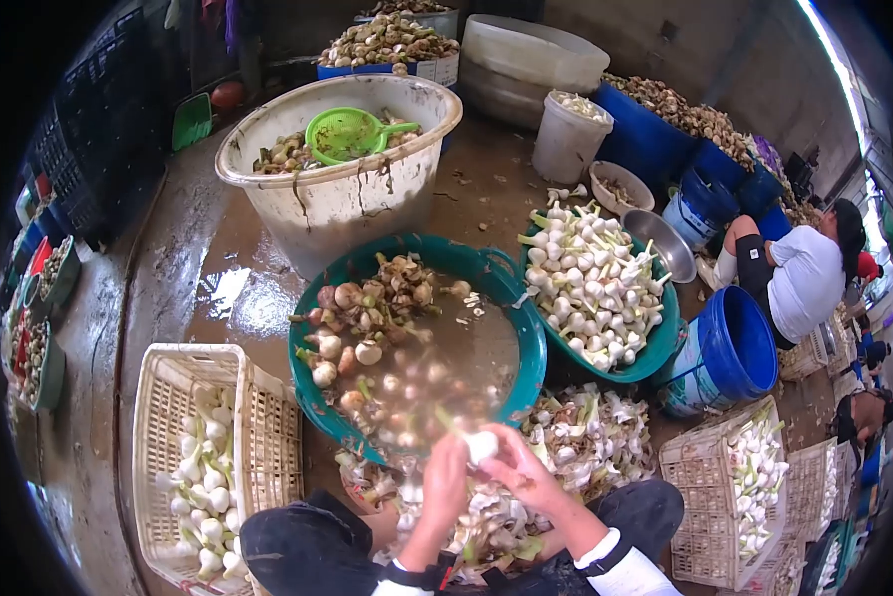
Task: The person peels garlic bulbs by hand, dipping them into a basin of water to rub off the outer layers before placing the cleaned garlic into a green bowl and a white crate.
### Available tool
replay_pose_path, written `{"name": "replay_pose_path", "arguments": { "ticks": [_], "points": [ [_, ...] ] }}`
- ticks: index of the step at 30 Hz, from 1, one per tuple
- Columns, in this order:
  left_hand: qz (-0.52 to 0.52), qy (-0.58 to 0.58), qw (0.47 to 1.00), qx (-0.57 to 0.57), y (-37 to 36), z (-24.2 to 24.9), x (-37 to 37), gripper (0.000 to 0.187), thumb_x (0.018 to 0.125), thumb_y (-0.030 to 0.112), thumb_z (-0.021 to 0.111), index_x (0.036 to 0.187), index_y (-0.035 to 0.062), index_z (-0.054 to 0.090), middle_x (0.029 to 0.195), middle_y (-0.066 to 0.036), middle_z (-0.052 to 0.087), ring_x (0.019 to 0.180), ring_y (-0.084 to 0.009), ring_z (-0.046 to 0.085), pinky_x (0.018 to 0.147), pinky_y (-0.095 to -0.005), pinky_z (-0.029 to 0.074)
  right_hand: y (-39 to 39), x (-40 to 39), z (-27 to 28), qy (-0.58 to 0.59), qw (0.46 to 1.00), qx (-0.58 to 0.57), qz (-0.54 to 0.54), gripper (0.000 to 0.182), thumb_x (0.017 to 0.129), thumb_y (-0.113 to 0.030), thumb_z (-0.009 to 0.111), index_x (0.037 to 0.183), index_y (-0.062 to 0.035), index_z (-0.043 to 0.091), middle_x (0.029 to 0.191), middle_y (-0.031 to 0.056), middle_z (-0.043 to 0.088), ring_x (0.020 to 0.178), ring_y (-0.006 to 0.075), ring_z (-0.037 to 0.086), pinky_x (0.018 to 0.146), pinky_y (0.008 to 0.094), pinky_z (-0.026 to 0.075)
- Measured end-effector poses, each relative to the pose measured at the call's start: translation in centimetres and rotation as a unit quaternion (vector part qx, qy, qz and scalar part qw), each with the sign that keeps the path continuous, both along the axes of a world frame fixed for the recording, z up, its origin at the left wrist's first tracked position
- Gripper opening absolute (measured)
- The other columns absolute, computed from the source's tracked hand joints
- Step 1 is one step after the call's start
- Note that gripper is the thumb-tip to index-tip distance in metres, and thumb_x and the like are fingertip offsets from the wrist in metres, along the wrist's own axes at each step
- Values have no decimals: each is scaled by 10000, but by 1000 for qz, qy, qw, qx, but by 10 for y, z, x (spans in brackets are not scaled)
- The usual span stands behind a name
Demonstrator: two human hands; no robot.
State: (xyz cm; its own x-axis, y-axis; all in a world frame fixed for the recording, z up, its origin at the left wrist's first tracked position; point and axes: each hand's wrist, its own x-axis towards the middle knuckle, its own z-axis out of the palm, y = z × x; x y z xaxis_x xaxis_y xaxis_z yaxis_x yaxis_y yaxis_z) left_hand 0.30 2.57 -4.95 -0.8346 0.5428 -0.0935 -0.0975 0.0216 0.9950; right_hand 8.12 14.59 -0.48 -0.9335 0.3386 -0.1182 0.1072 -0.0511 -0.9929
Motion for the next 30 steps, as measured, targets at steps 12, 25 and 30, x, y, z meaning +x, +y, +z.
{"name": "replay_pose_path", "arguments": {
  "ticks": [12,25,30],
  "points": [
    [-158,340,892,-251,0,25,-35,587,699,80,646,1246,57,433,1056,-186,501,1006,-349,469,889,-402,385,113,-188,-197,-220,862,457,20,325,759,-297,536,1011,-102,599,988,189,606,912,375,570,806,452,454],
    [38,264,945,-188,12,24,-43,623,702,107,696,1256,55,416,1048,-172,476,951,-332,492,822,-378,421,47,-93,-47,-85,989,-52,105,390,878,-297,564,1103,19,527,1028,67,579,950,132,532,817,268,426],
    [-14,327,927,-184,5,34,-14,603,632,45,727,1187,76,492,929,-147,483,884,-331,488,748,-393,425,10,-38,7,-171,983,-66,14,497,874,-319,580,1200,38,467,1060,93,549,997,114,497,874,258,398]
  ]
}}
